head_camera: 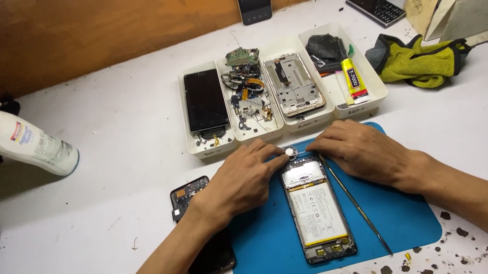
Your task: Installing a battery and connecting internal ribbon cables during a smartphone repair.
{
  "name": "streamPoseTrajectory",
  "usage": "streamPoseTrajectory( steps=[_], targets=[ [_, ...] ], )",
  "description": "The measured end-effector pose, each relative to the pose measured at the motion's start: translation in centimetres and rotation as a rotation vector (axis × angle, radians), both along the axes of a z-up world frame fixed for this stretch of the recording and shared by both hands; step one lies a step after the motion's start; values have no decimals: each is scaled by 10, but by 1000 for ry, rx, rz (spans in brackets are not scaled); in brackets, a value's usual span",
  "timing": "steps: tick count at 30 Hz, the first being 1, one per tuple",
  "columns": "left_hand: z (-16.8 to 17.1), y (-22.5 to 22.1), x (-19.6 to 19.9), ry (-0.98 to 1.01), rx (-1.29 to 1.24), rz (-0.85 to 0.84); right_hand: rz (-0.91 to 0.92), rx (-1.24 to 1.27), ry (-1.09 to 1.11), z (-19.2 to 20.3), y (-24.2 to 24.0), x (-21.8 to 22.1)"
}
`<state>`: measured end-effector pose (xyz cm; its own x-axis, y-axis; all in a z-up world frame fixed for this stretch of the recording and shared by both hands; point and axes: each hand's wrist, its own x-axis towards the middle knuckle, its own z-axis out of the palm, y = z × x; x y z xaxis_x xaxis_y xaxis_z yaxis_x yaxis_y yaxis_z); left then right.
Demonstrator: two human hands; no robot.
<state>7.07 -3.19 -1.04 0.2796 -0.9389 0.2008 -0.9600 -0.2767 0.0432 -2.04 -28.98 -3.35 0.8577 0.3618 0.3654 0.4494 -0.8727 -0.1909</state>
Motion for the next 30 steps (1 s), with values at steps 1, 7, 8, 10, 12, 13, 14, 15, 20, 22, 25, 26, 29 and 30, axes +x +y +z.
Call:
streamPoseTrajectory(
  steps=[1,7,8,10,12,13,14,15,20,22,25,26,29,30],
  targets=[
    [-1,0,1,6,-3,3,3,-3,6,0,1,0],
    [3,1,-2,18,-21,-10,-8,105,71,6,5,-5],
    [6,2,-4,34,-24,-10,-5,155,72,7,6,-6],
    [7,1,-1,35,-36,-10,1,195,57,8,2,-3],
    [1,1,1,15,-33,-15,4,232,58,1,-3,-2],
    [2,1,1,14,-32,-16,3,233,57,1,-2,-1],
    [2,1,2,13,-28,-16,7,230,35,0,0,0],
    [2,1,1,17,-23,-15,11,229,19,-2,2,-1],
    [1,1,-1,29,-30,-13,37,191,-24,0,14,-3],
    [2,0,1,15,-33,-13,42,167,-45,-2,13,1],
    [5,1,0,36,-31,-15,64,93,-49,1,13,2],
    [6,1,-1,36,-27,-11,69,71,-35,5,14,3],
    [3,-1,1,42,-17,-8,80,41,0,12,16,6],
    [2,-1,1,49,-11,-6,89,31,21,13,16,7]
  ],
)
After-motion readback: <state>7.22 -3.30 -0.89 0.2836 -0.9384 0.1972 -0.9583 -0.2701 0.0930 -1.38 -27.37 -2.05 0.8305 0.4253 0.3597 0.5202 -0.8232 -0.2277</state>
